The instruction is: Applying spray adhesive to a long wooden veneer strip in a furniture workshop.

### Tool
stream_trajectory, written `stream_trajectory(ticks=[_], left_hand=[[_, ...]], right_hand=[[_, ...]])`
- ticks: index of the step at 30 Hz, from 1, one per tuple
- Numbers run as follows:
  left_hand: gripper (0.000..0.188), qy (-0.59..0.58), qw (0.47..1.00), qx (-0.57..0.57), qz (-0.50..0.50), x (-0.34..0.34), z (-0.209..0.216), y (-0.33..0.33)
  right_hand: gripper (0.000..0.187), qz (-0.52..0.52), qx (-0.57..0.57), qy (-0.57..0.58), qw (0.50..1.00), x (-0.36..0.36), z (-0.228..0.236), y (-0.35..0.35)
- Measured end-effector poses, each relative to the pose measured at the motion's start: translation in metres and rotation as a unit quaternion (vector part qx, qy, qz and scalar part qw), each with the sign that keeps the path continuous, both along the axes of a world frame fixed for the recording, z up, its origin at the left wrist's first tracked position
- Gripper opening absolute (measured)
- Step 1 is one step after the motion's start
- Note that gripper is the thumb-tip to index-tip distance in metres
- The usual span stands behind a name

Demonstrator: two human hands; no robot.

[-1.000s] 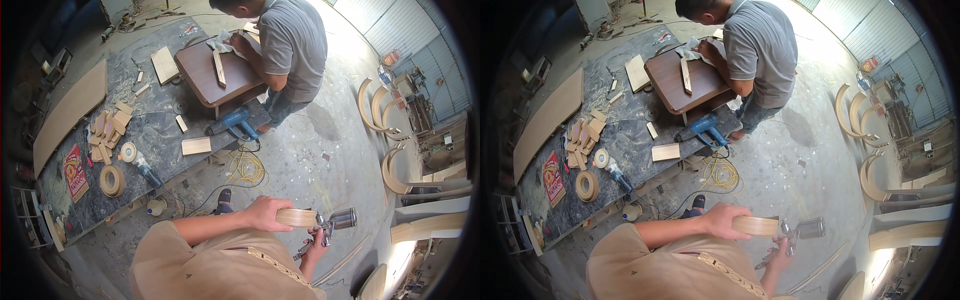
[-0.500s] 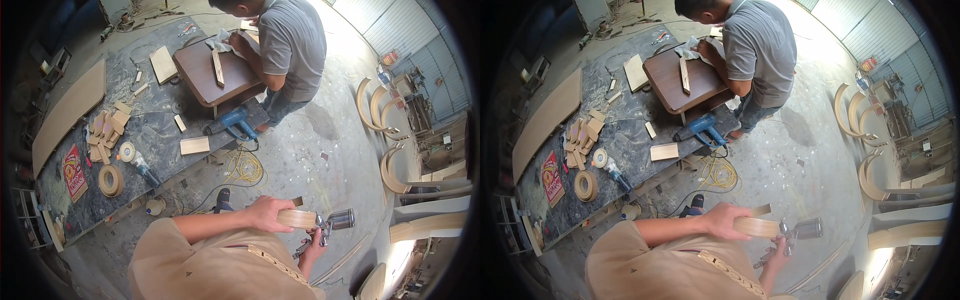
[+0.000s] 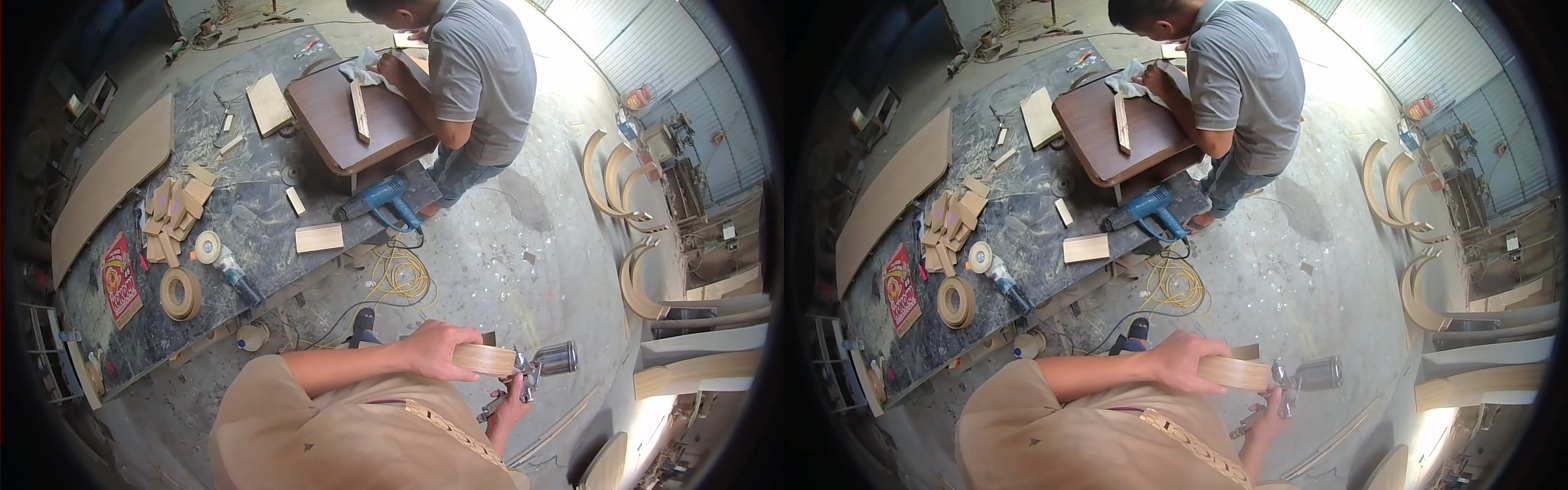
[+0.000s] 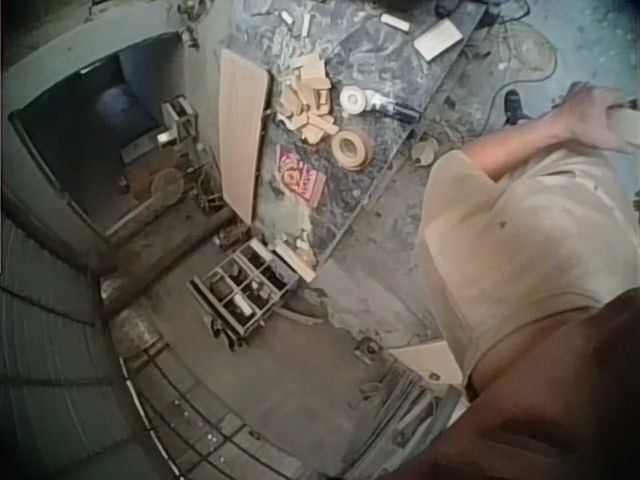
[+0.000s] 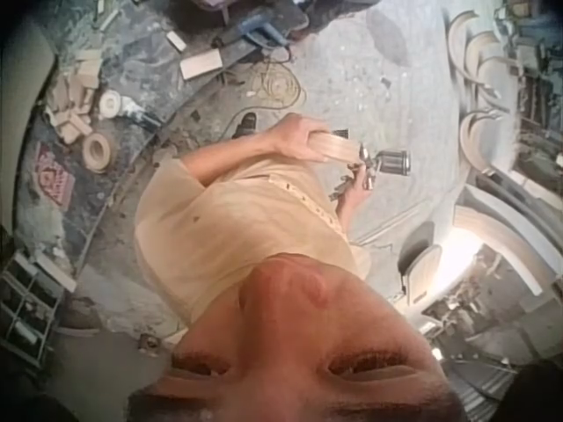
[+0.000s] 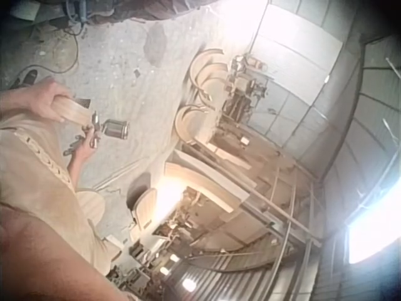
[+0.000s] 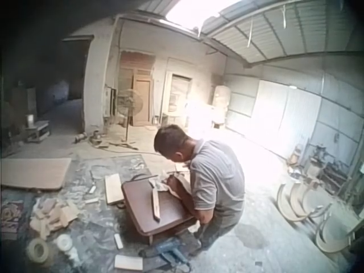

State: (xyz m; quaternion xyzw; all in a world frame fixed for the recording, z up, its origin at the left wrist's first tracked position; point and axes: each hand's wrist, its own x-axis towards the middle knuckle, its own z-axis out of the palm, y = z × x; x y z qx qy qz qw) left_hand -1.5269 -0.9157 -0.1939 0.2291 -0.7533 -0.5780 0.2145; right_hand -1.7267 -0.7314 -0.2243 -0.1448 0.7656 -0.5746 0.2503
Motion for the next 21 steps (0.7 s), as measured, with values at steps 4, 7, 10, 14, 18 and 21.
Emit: stream_trajectory(ticks=[4,7,10,14,18,21], left_hand=[[0.049,0.012,1.0,0.002,0.004,0.0,-0.0013,0.0006],[0.049,0.01,1.0,0.001,0.005,-0.0003,-0.0001,-0.0002],[0.049,0.01,1.0,-0.002,0.008,-0.0008,0.0006,-0.0006],[0.048,0.011,1.0,0.003,0.008,-0.0007,0.0036,-0.0018],[0.048,0.006,1.0,0.007,0.009,0.0008,0.0037,-0.0008],[0.048,0.02,1.0,0.004,0.02,0.0004,-0.0003,0.0021]], right_hand=[[0.037,-0.007,-0.012,0.013,1.0,-0.0003,-0.0036,0.0001],[0.039,-0.006,-0.015,0.016,1.0,0.0028,-0.0007,-0.0023],[0.04,-0.004,-0.018,0.007,1.0,0.0023,-0.001,-0.002],[0.042,-0.007,-0.013,0.005,1.0,0.0061,0.0044,-0.0053],[0.042,0.0,-0.011,0.015,1.0,0.0022,-0.0007,-0.0027],[0.043,0.012,0.007,0.009,1.0,-0.0006,-0.0004,-0.0008]])
